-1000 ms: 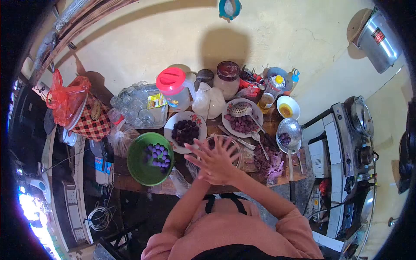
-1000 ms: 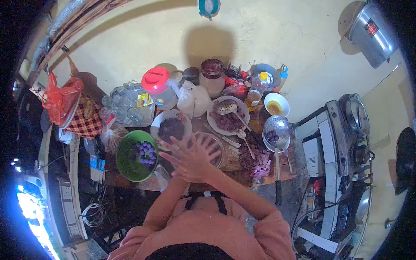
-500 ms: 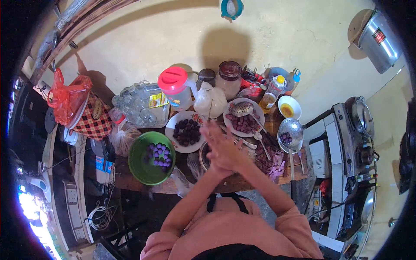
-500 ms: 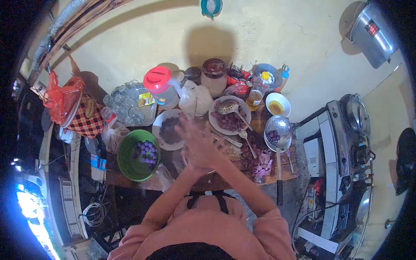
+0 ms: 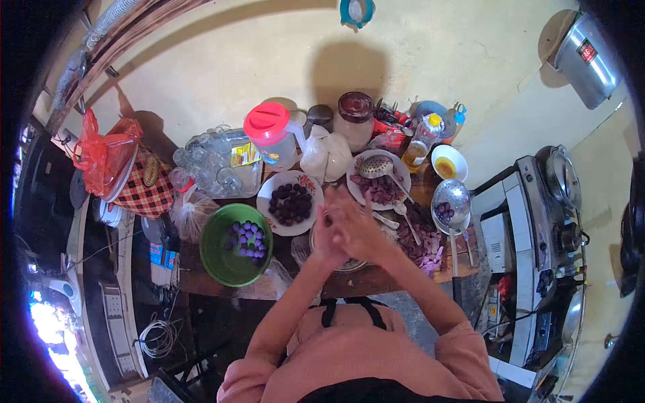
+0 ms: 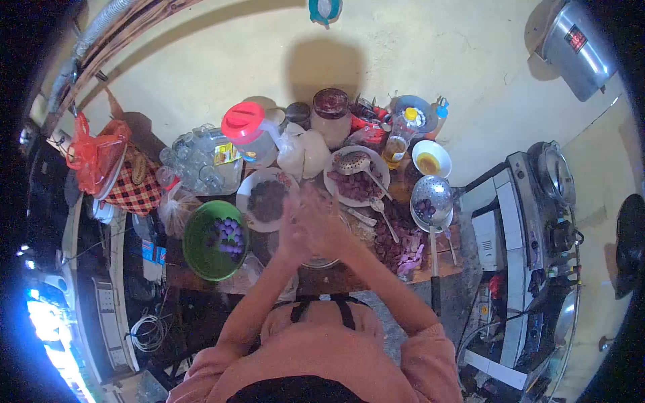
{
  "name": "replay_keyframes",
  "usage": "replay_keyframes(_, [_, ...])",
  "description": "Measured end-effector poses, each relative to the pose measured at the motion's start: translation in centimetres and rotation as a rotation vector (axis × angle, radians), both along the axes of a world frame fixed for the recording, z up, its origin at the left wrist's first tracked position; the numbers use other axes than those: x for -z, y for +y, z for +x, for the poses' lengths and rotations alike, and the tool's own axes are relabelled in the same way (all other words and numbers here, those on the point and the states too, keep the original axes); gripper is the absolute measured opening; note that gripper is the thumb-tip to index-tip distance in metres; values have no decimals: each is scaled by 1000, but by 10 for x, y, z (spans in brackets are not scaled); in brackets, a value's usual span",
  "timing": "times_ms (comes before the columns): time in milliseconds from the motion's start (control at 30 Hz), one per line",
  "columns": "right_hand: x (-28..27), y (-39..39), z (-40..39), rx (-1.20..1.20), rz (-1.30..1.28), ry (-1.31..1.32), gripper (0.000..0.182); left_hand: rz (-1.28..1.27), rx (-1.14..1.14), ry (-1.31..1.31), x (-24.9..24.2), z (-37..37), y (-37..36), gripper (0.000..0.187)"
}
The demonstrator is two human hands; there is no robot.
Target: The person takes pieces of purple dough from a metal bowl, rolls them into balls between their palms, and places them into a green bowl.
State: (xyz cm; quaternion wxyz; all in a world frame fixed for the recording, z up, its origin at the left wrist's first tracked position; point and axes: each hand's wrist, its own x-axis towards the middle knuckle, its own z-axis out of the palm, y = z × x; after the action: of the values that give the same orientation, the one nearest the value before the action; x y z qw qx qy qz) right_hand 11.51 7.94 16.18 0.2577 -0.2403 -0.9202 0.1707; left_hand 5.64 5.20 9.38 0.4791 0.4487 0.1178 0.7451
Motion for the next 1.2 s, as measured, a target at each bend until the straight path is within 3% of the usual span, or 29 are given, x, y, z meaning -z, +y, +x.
replay_keyframes(33, [-4,6,0,110,-93,72,69,-193,-8,322,-18,-3,-10,76])
replay_keyframes(100, [-3,-1,-8,128,329,51,68,-368,263,213,-24,-7,-14,83])
replay_keyframes(133, [16,-8,-14,184,263,-7,67,-339,531,-224,-14,-9,-12,83])
replay_keyframes(167, [36,-15,-20,241,201,-68,67,-386,609,-424,-13,-13,-11,83])
replay_keyframes(200, [99,-18,-28,341,-140,-173,66,-431,677,-630,-12,-17,-9,83])
replay_keyframes(267, [98,-9,-22,306,-343,-189,65,-687,437,-544,-26,-33,-5,84])
replay_keyframes(333, [-11,5,11,58,-77,-21,65,-530,700,-1011,-35,-12,-13,83])
replay_keyframes(400, [6,-5,-1,15,172,-115,65,-418,802,-1029,-34,-2,-15,77])
replay_keyframes(433, [14,-9,-5,-9,294,-161,65,-400,766,-816,-29,-3,-14,71])
replay_keyframes(533, [-26,-20,14,-280,112,-147,67,-219,456,-165,-42,-27,-11,69])
replay_keyframes(600, [-23,0,18,-109,-14,-40,70,-333,353,-119,-45,-26,-14,75])
replay_keyframes(667, [-19,5,14,-67,-18,-31,70,-708,420,-460,-40,0,-14,83])
replay_keyframes(767, [-13,-13,0,-197,70,-67,74,-489,705,-797,25,-5,-2,81])
replay_keyframes(833, [-12,-15,12,-262,27,19,83,-253,337,-42,-10,-27,-7,91])
replay_keyframes(900, [-20,-2,11,-80,14,10,77,-302,301,43,-33,-25,-18,96])
replay_keyframes(967, [-28,-2,9,-29,51,-45,78,-610,621,-534,-40,3,-17,96])
replay_keyframes(1033, [-33,-23,-1,-121,120,-140,86,-604,664,-606,-30,-5,-9,95])
replay_keyframes(1067, [-40,-27,0,-319,29,5,80,-602,685,-641,-18,-10,-3,95])
replay_keyframes(1133, [-19,-7,15,-229,-127,-76,82,-47,376,-495,51,7,19,87])
replay_keyframes(1200, [-14,-1,13,-144,-143,-114,83,74,268,-205,63,14,8,78])
